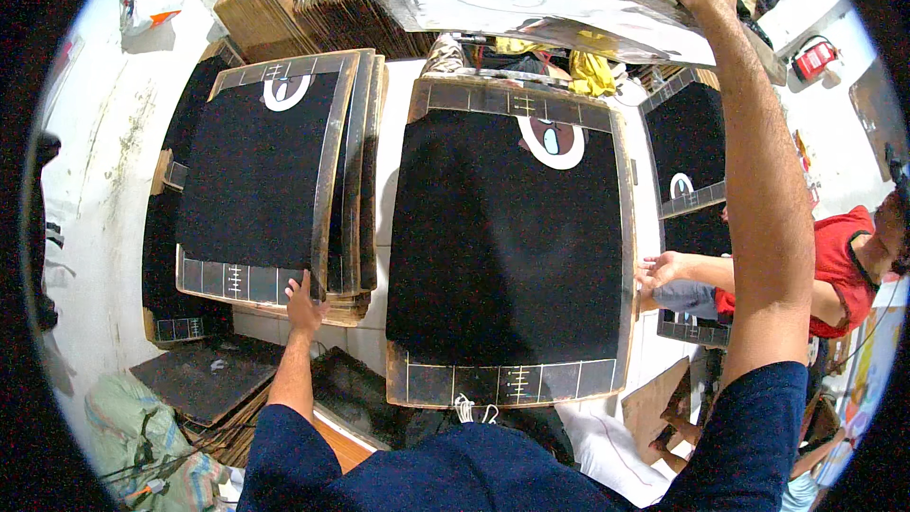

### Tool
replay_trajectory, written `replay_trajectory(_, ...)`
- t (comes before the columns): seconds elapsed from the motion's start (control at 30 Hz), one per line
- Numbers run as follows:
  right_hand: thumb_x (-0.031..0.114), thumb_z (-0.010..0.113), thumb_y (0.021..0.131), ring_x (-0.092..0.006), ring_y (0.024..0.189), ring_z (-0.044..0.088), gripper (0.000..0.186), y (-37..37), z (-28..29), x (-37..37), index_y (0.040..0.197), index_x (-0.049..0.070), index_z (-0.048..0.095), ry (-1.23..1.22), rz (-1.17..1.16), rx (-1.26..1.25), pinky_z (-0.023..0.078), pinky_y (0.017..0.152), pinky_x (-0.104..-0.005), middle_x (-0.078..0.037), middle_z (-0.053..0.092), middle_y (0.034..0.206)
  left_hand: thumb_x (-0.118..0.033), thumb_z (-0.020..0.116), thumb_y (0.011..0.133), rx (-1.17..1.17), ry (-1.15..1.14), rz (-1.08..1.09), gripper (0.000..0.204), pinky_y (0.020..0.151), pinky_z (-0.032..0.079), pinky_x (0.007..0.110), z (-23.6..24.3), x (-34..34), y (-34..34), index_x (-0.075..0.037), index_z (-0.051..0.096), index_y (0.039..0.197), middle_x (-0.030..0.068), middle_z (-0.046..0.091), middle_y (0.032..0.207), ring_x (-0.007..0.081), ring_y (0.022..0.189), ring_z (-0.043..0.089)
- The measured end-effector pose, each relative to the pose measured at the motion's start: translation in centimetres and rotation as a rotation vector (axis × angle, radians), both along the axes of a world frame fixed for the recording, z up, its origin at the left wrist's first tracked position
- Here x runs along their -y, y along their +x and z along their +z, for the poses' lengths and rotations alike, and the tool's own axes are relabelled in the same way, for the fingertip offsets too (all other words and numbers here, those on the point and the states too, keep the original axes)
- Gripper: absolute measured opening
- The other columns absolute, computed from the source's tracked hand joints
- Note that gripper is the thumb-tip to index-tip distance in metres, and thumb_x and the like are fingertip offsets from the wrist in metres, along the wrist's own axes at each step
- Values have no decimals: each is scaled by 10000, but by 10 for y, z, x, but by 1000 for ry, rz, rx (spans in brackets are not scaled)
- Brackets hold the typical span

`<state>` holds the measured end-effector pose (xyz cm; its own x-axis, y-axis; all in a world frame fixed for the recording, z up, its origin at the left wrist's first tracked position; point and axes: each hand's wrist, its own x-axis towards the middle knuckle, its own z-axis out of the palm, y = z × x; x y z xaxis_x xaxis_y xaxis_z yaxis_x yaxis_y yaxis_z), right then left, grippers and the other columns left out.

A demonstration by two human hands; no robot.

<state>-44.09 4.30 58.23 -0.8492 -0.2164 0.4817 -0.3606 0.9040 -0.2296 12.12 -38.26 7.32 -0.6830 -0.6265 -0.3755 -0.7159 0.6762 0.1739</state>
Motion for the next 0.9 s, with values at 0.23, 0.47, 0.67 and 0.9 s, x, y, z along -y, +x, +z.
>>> replay_trajectory(0.23,521,583,954,-381,1124,703,495,52,2,19,1133,112,799,-158,-86,-42,522,996,-452,-213,758,1145,-106,795,834,179,-308,-218,1045,1050,501,643,46,-25,-14,-146,176,1674,321,280,1648,509,1502,340)
replay_trajectory(0.47,548,560,952,-400,1181,682,522,60,9,21,1205,146,778,-120,-52,-19,526,1019,-479,-210,728,1244,-68,728,796,130,-305,-307,968,1040,548,501,98,-59,-37,-99,254,1640,356,405,1550,532,1373,491)
replay_trajectory(0.67,504,496,952,-384,1178,695,568,54,1,8,1203,64,752,-143,-4,20,536,997,-483,-216,720,1265,-204,800,714,147,-261,-393,937,874,634,485,117,-216,-71,7,392,1530,375,572,1333,486,1165,660)
replay_trajectory(0.9,562,482,950,-371,1229,675,630,25,-11,14,1282,87,729,-147,47,-71,504,1048,-487,-180,738,1261,-292,743,834,13,-90,-711,656,609,608,520,149,-473,-62,-57,570,1422,383,640,1262,506,1074,681)
